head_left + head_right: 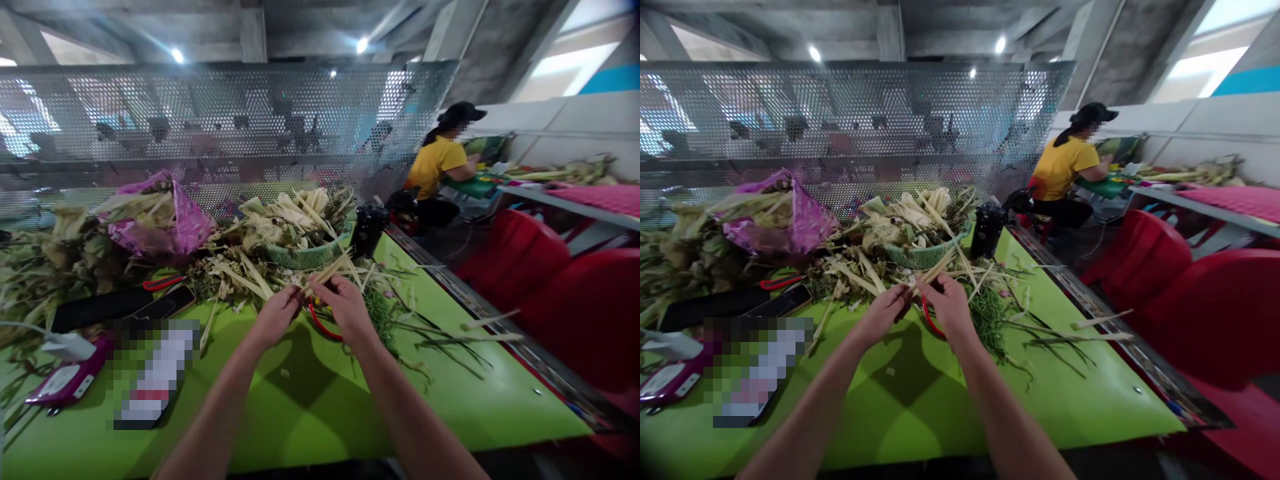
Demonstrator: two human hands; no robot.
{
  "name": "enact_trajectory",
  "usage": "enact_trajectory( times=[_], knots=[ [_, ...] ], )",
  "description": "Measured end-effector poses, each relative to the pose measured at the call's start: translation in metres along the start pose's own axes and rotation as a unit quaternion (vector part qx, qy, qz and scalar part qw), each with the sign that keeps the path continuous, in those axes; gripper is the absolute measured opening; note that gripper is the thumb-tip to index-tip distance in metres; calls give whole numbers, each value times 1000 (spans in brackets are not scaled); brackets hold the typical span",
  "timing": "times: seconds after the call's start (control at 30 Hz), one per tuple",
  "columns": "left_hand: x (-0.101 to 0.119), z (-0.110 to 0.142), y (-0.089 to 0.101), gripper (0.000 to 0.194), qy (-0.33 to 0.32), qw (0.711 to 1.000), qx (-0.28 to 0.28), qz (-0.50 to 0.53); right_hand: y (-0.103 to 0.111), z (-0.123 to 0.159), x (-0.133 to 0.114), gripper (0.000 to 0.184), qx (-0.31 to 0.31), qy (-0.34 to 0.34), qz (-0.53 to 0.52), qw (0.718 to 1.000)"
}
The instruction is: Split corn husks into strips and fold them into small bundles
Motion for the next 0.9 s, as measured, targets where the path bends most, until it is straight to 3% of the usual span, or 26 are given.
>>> enact_trajectory(
  times=[0.1,0.23,0.4,0.5,0.57,0.67,0.73,0.9],
  knots=[
    [0,0,-2,29,18,998,-42,-47,11,0,0,30,50,11,2,999],
    [7,1,-8,28,12,996,-75,-47,10,-2,3,29,39,6,40,998],
    [11,1,1,27,-2,999,-23,-48,9,-1,-1,28,38,19,51,998],
    [10,3,17,27,6,999,32,-16,21,-1,-9,27,57,33,139,988],
    [9,6,28,26,9,997,69,38,27,-1,-11,20,48,7,281,958],
    [10,9,39,24,2,988,109,113,23,-2,-1,11,-24,-65,503,861],
    [11,11,43,24,-6,983,116,140,16,-1,8,16,-66,-83,565,818],
    [14,11,42,23,-26,978,112,175,4,0,18,25,-89,-72,583,805]
  ],
)
Point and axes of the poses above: each hand's wrist, its own z-axis away from the middle knuckle, its own y-axis out of the back of the hand, x = y × z, the point moved 5 cm from there along -z, towards the middle knuckle, and after that the axes turned 15 degrees about -x, right-handed, at the moved point
